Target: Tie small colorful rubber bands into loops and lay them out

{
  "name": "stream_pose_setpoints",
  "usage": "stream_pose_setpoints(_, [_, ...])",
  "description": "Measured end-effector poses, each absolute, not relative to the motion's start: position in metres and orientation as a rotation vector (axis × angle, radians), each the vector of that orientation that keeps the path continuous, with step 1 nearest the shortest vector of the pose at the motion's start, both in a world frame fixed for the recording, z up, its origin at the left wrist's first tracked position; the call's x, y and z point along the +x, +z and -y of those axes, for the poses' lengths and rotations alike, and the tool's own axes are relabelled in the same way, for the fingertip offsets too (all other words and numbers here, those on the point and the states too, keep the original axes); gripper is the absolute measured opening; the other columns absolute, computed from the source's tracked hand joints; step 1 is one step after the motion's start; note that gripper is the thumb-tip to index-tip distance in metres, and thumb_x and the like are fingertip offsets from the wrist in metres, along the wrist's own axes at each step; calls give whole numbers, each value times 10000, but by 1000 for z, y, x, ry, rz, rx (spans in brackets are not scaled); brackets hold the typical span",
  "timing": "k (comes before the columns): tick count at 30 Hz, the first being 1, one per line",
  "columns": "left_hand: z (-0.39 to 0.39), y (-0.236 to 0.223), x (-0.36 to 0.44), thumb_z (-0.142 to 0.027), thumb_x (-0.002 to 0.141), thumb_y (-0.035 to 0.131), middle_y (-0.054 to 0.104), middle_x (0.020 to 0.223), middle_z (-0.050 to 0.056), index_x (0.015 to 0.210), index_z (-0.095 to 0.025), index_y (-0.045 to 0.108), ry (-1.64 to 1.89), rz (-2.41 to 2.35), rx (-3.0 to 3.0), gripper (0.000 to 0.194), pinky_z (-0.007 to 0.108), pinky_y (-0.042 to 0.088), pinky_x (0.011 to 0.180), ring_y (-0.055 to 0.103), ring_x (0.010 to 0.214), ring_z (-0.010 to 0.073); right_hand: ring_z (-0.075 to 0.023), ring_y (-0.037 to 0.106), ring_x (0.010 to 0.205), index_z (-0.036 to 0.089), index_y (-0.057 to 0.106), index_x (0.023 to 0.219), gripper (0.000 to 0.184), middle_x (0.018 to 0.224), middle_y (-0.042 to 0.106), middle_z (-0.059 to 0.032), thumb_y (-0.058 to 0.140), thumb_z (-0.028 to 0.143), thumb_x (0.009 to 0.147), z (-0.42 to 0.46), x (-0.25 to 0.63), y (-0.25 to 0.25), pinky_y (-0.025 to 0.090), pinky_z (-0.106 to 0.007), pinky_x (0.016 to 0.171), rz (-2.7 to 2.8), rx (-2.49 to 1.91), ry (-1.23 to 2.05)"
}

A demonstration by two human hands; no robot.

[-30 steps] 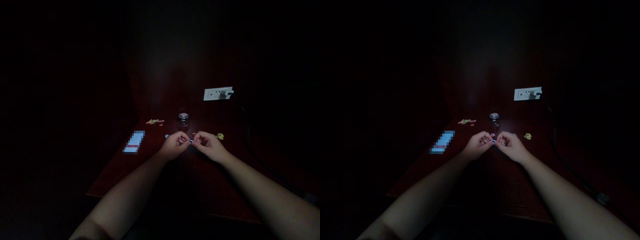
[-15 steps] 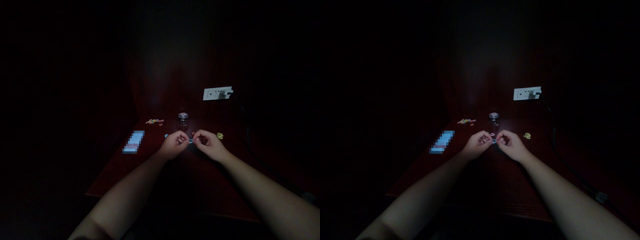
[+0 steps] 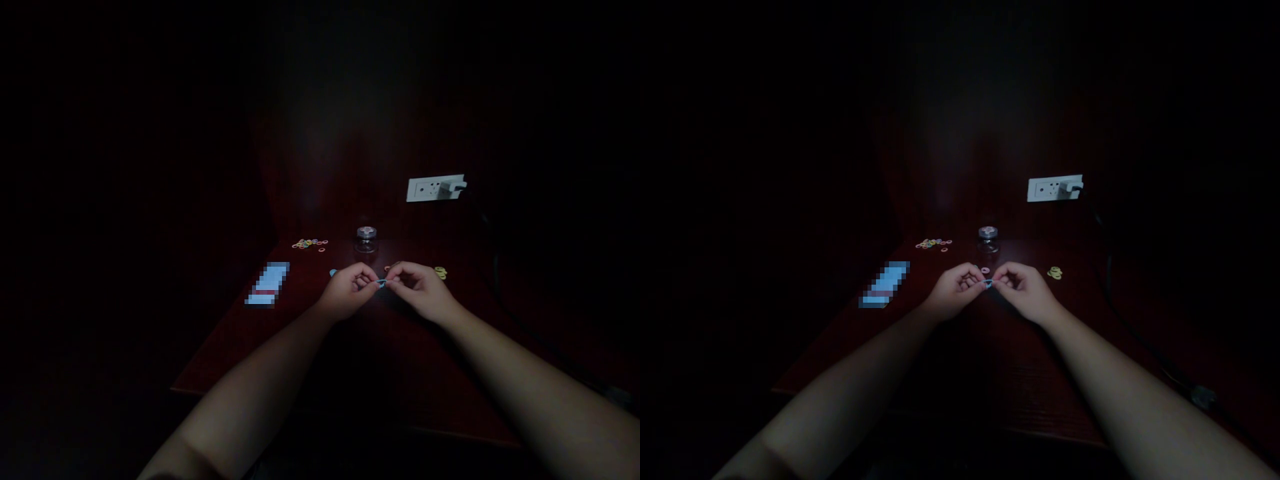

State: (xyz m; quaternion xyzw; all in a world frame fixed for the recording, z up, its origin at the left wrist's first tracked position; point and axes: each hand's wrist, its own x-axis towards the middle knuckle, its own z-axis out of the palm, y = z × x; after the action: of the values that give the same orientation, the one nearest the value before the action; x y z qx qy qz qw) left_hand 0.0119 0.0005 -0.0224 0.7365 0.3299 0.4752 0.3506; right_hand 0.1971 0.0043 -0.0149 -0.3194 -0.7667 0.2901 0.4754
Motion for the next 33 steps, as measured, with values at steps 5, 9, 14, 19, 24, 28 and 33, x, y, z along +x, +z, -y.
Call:
stream_pose_setpoints(5, [0, -22, 11, -267, 774, 623, 534, 677, -16, 811, -127, 581, 1223, -863, 1908, 151, 167, 354, 539, 442, 577, 58, -143, 505, 647, 180, 597, 736, 105, 694, 569, -20, 611, 269, 790, -4, 197, -15, 394, -263, 582, 1872, -760, 710])
stream_pose_setpoints(9, [0, -22, 11, -267, 770, 627, 534, 671, -16, 811, -127, 584, 1220, -865, 1915, 152, 167, 352, 535, 441, 576, 58, -117, 450, 581, 185, 565, 710, 100, 653, 524, 7, 612, 246, 773, -4, 197, -15, 372, -252, 555, 1879, -739, 706])
stream_pose_setpoints(14, [-1, -23, 12, -261, 768, 626, 538, 678, -15, 818, -128, 581, 1217, -852, 1895, 149, 167, 350, 532, 446, 577, 59, -135, 489, 627, 188, 564, 716, 62, 657, 529, 1, 574, 205, 774, -4, 197, -15, 387, -257, 579, 1902, -745, 679])
stream_pose_setpoints(19, [-1, -24, 11, -271, 771, 626, 531, 668, -17, 817, -127, 582, 1218, -845, 1901, 158, 169, 348, 534, 439, 569, 56, -137, 503, 632, 186, 560, 716, 58, 659, 541, 0, 571, 197, 772, -4, 197, -15, 395, -259, 587, 1900, -750, 687])
stream_pose_setpoints(24, [-1, -23, 11, -266, 774, 627, 551, 690, -10, 822, -127, 589, 1228, -847, 1921, 151, 168, 358, 541, 451, 583, 57, -133, 511, 591, 180, 551, 749, 73, 635, 553, 2, 558, 231, 800, -4, 198, -15, 395, -255, 561, 1873, -770, 778])
stream_pose_setpoints(28, [-2, -23, 11, -262, 766, 639, 566, 709, -4, 827, -129, 595, 1233, -843, 1918, 153, 169, 373, 551, 470, 602, 60, -133, 521, 591, 175, 550, 766, 127, 640, 562, -2, 546, 281, 835, -5, 199, -16, 403, -257, 566, 1844, -788, 845])
stream_pose_setpoints(33, [-2, -23, 12, -253, 766, 636, 586, 716, 5, 829, -126, 596, 1228, -838, 1890, 147, 172, 391, 555, 497, 605, 64, -132, 520, 595, 179, 550, 798, 128, 662, 551, -4, 566, 301, 836, -5, 198, -17, 404, -254, 553, 1855, -776, 867])
